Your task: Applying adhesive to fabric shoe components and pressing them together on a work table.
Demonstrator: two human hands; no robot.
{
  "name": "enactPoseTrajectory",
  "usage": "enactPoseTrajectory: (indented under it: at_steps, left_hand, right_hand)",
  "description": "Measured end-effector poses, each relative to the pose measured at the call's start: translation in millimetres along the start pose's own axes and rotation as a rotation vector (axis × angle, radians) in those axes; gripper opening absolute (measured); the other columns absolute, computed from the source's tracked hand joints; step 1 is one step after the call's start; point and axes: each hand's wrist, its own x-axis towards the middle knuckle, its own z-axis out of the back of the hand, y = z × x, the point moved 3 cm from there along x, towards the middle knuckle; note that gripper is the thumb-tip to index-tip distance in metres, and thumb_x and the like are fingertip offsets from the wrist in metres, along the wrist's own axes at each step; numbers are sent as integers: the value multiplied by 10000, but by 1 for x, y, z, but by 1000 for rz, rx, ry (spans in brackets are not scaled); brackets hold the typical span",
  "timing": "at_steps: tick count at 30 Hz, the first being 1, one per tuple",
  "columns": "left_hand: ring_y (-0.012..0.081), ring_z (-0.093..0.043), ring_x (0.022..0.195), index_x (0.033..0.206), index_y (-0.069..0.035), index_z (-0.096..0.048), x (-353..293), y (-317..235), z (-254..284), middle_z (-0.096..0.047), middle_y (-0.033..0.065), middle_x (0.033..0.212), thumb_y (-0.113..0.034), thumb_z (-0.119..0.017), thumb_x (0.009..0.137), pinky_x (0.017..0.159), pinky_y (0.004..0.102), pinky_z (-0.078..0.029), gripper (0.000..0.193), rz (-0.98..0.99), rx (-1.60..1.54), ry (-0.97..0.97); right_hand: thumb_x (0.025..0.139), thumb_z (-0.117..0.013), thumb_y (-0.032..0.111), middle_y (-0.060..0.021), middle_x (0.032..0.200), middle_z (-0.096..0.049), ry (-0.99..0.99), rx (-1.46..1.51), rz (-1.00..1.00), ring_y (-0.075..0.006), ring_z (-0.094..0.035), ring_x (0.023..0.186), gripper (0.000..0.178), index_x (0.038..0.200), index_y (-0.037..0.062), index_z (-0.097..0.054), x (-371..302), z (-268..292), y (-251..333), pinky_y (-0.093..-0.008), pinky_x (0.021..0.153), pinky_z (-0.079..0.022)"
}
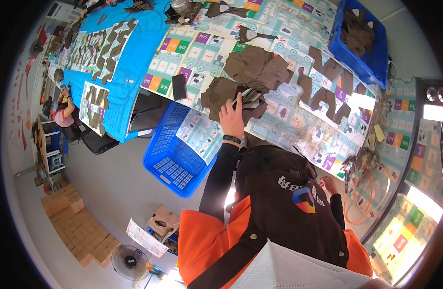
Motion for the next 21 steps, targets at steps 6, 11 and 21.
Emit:
enactPoseTrajectory:
  at_steps: [6, 11, 21]
  left_hand:
    - [355, -534, 1079, 1391, -85, -470, 2, 24, -2, -535, 185, 1211, -10, -584, 783, 921, 434, -451, 622, 31, -238, 17]
    - [419, -560, 1053, 1239, 16, -561, 8, 55, -5, -598, 227, 1124, -210, -717, 814, 886, 440, -472, 506, 289, -466, -15]
    - [415, -594, 961, 1079, 54, -635, 20, 79, 16, -648, 242, 1002, -338, -770, 780, 818, 483, -468, 511, 59, -151, -29]
  right_hand:
    - [912, -530, 172, -131, 744, -662, 38, 14, -18, -191, -644, 609, 226, 967, -29, -617, -4, 0, 7, -290, 567, -530]
    - [897, -549, 137, -172, 709, -640, 29, 70, -11, -239, -647, 573, 221, 938, -74, -599, 3, -7, 1, -332, 541, -560]
    - [836, -598, 207, -59, 848, -652, 63, -1044, 577, -235, -643, 842, 133, 895, 105, -660, 10, -39, -49, -365, 704, -515]
